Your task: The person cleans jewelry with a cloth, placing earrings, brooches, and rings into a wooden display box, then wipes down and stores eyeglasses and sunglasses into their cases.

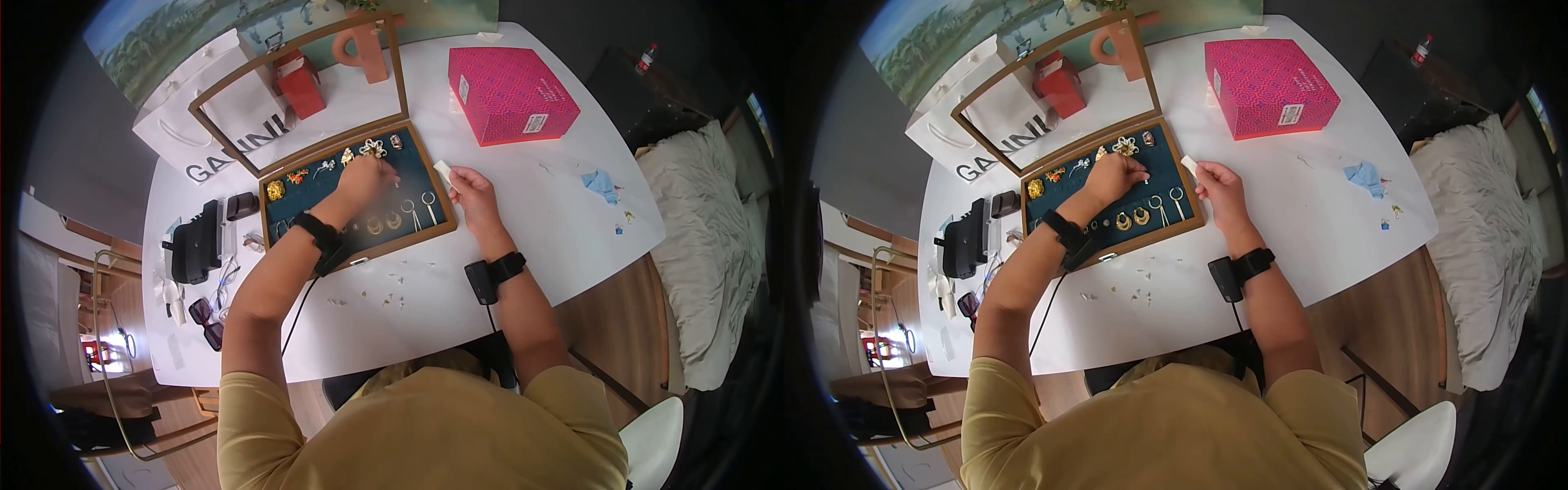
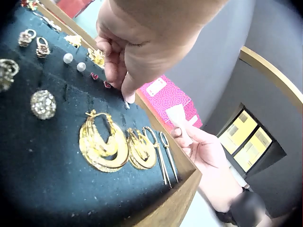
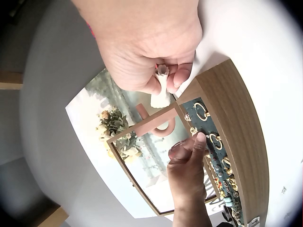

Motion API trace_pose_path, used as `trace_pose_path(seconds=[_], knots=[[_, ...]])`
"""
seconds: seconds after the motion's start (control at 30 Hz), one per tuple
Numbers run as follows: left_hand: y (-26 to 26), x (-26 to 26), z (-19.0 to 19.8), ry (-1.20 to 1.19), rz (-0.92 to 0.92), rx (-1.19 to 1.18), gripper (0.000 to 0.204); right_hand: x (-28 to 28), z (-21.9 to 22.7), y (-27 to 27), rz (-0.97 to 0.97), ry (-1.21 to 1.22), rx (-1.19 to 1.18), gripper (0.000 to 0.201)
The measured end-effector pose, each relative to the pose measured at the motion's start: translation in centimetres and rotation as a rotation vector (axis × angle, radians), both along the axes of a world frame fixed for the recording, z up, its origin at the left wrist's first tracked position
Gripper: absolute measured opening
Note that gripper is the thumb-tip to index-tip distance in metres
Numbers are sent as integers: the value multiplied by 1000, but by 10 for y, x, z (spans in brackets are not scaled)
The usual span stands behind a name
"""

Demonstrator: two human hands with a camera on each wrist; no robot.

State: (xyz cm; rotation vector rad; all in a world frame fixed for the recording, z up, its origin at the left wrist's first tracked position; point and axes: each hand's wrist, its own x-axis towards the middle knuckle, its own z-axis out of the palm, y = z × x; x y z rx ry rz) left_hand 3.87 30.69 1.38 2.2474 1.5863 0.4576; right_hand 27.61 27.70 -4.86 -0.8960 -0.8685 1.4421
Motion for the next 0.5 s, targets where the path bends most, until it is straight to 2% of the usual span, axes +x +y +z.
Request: trace_pose_path(seconds=[0.13,0.23,0.33,0.5], knots=[[-1,2,0,-41,22,-11,20,0,0,0,2,1,2,23],[-3,4,4,18,60,19,20,0,1,0,-5,-8,-7,23],[-3,6,11,70,95,-55,22,0,1,0,-4,-11,-6,24],[1,4,4,53,76,-70,22,0,-1,1,-5,-16,-11,24]])
